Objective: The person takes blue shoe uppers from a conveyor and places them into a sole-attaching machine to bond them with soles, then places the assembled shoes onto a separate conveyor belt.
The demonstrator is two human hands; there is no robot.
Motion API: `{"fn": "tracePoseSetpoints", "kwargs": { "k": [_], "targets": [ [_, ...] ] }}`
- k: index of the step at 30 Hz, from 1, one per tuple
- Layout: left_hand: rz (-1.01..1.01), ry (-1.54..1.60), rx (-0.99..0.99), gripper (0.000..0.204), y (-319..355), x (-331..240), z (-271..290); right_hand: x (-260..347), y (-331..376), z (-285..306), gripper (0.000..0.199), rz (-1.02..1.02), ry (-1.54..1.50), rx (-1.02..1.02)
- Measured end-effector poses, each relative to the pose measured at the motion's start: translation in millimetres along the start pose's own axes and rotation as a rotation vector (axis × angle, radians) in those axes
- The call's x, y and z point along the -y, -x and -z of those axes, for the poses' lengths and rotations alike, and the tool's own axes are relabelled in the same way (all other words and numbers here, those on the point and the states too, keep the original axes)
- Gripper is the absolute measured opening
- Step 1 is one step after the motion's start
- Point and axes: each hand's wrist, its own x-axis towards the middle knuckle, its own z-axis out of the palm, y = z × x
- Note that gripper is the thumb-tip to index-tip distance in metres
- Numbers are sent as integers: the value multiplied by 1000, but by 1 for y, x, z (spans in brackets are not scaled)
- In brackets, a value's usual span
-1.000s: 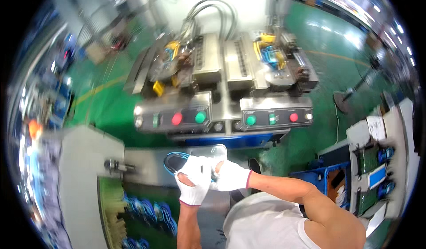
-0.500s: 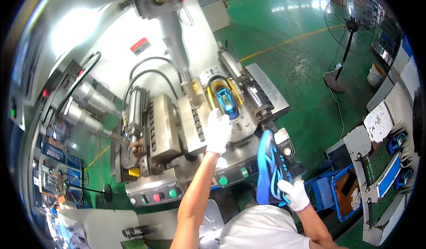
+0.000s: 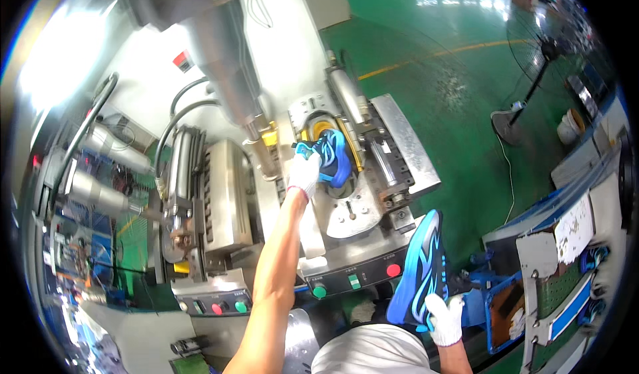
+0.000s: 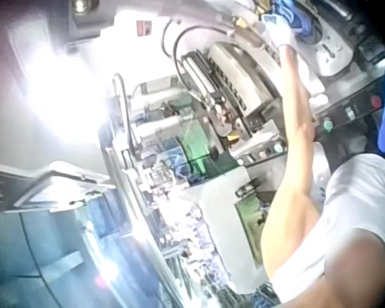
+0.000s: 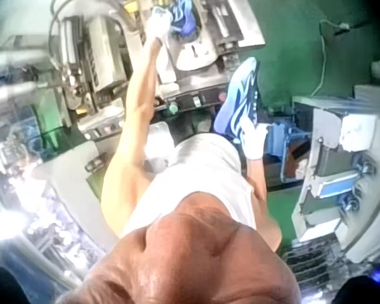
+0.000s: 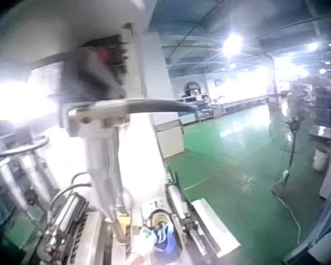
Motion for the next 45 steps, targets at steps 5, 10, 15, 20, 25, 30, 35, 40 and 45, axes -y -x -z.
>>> {"fn": "tracePoseSetpoints", "kwargs": {
  "k": [5, 10, 15, 20, 25, 30, 35, 40, 45],
  "targets": [
    [-68, 67, 142, 63, 147, -41, 95, -4, -80, -38, 26, 482, 257, 167],
    [58, 275, 127, 58, 308, 33, 214, 83, -199, -229, 29, 158, 86, 673],
    [344, 89, 67, 64, 456, 135, 246, 18, -375, -316, 45, 683, 1227, 122],
    [692, -171, -361, 65, 594, 203, 238, -25, -338, -364, 38, 909, 1207, 204],
    [855, -116, -617, 98, 567, 316, 164, -3, -423, -324, 29, 380, 706, 658],
    [1043, 132, -715, 75, 569, 301, 150, -30, -201, -285, 70, 1091, 927, 492],
    [1022, 229, -551, 83, 578, 298, 168, -190, -28, -217, 78, 1344, 1319, 936],
    [874, 87, -898, 93, 674, 347, 251, -209, -13, -224, 99, 1389, 1864, 940],
    [1086, -249, -1389, 77, 736, 427, 328, -219, 35, -202, 89, 1201, 1525, 1064]
  ]
}}
